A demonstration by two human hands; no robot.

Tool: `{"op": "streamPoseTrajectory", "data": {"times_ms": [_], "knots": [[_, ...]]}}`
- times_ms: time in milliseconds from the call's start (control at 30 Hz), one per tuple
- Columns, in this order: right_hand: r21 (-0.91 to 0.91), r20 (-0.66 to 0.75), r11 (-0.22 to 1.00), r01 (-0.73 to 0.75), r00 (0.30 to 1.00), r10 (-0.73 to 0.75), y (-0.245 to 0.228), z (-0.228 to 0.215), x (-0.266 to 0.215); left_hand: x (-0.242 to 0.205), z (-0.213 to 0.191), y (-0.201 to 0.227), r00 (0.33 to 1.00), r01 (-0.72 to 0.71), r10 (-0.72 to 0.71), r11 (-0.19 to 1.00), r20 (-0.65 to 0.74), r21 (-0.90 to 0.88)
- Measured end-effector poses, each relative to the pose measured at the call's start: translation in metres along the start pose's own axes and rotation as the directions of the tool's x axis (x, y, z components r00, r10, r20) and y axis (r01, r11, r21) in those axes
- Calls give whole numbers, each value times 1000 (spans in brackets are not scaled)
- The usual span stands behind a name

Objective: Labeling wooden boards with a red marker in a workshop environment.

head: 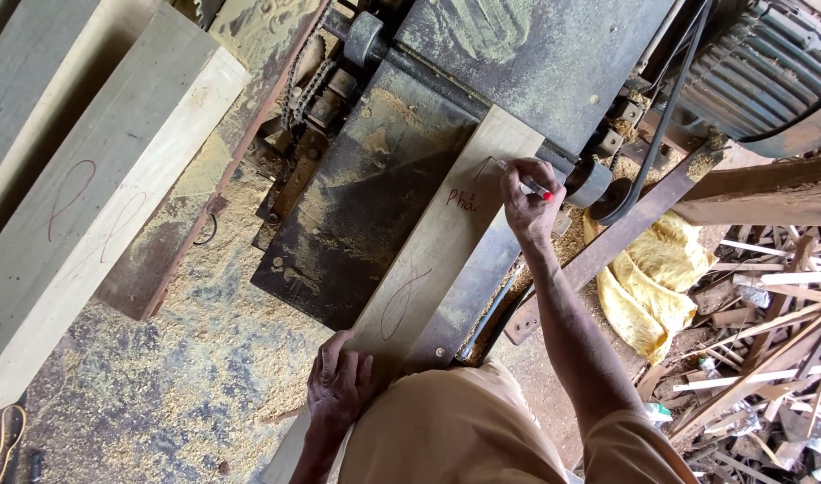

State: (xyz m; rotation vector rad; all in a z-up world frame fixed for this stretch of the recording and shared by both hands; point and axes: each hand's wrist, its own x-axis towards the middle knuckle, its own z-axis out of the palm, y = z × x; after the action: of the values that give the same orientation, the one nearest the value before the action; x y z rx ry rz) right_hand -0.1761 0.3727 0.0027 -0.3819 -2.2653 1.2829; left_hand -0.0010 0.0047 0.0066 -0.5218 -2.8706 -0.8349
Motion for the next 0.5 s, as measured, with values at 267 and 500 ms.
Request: {"op": "streamPoseTrajectory", "data": {"times_ms": [267,500], "knots": [[66,32,995,76,996,-79,-3,2,-7,2,-1,-1,1000,-26,25,1000,-19,-4],[83,-50,996,-43,998,47,-2,5,-3,2,-1,0,999,-30,30,1000,-22,-5]]}}
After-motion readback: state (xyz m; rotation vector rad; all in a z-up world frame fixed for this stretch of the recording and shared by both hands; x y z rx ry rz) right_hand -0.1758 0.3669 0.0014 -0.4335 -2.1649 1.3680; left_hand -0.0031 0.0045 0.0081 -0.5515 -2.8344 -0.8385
